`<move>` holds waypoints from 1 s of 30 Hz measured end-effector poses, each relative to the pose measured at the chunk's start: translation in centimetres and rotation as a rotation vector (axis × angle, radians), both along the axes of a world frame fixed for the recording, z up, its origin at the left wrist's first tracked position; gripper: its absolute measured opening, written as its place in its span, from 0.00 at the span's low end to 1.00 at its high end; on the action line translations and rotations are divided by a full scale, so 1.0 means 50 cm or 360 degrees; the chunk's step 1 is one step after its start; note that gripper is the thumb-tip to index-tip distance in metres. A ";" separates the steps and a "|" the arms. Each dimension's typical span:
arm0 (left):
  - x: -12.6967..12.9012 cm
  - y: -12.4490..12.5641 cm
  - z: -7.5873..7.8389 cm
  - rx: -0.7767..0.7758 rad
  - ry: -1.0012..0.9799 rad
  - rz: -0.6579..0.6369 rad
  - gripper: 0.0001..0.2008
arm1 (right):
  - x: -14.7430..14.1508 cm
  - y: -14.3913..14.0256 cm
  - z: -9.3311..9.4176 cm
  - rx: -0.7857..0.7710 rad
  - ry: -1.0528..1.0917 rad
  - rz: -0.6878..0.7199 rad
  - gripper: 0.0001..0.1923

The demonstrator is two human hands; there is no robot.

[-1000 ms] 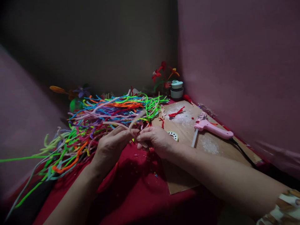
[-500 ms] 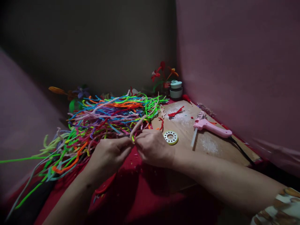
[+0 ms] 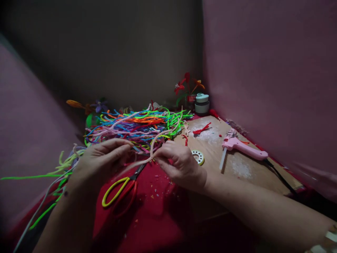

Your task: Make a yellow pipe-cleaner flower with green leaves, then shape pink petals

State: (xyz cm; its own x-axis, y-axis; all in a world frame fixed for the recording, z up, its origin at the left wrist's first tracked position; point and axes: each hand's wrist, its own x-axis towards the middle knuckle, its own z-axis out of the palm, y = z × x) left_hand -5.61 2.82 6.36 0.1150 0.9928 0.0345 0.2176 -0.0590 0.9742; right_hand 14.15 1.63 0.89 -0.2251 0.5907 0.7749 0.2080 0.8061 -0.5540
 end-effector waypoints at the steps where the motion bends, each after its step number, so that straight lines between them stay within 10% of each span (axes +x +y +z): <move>1: -0.006 0.004 0.001 0.0078 -0.0045 0.0078 0.09 | 0.000 0.001 0.003 -0.0239 0.0128 0.0096 0.05; 6: 0.003 0.002 -0.011 0.0560 0.0073 -0.0172 0.09 | 0.005 0.003 0.010 -0.1118 0.0566 0.0643 0.04; 13: 0.039 -0.022 -0.026 0.1043 0.0442 -0.0633 0.04 | 0.004 0.003 0.002 -0.1480 0.0588 0.0879 0.05; 19: 0.048 -0.027 -0.030 0.0403 0.0407 -0.0633 0.08 | 0.005 -0.001 0.006 -0.1442 0.0383 0.0757 0.07; 23: 0.052 -0.018 -0.041 -0.0129 0.0117 -0.0709 0.10 | 0.003 -0.016 0.014 -0.0796 -0.0018 0.0286 0.05; 26: 0.056 -0.013 -0.046 -0.0091 0.0110 -0.0707 0.11 | 0.000 -0.021 0.015 -0.0524 -0.0104 0.0099 0.07; 30: 0.064 -0.017 -0.048 0.0189 0.0287 -0.0532 0.09 | -0.004 -0.012 0.009 -0.0805 0.0042 0.0171 0.07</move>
State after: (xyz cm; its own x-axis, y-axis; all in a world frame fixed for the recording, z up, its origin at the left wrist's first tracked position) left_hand -2.40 1.96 3.98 0.4460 0.8898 0.0963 0.3343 -0.2654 0.9043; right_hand 13.92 1.04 1.37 -0.2892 0.8675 0.4048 0.1193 0.4522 -0.8839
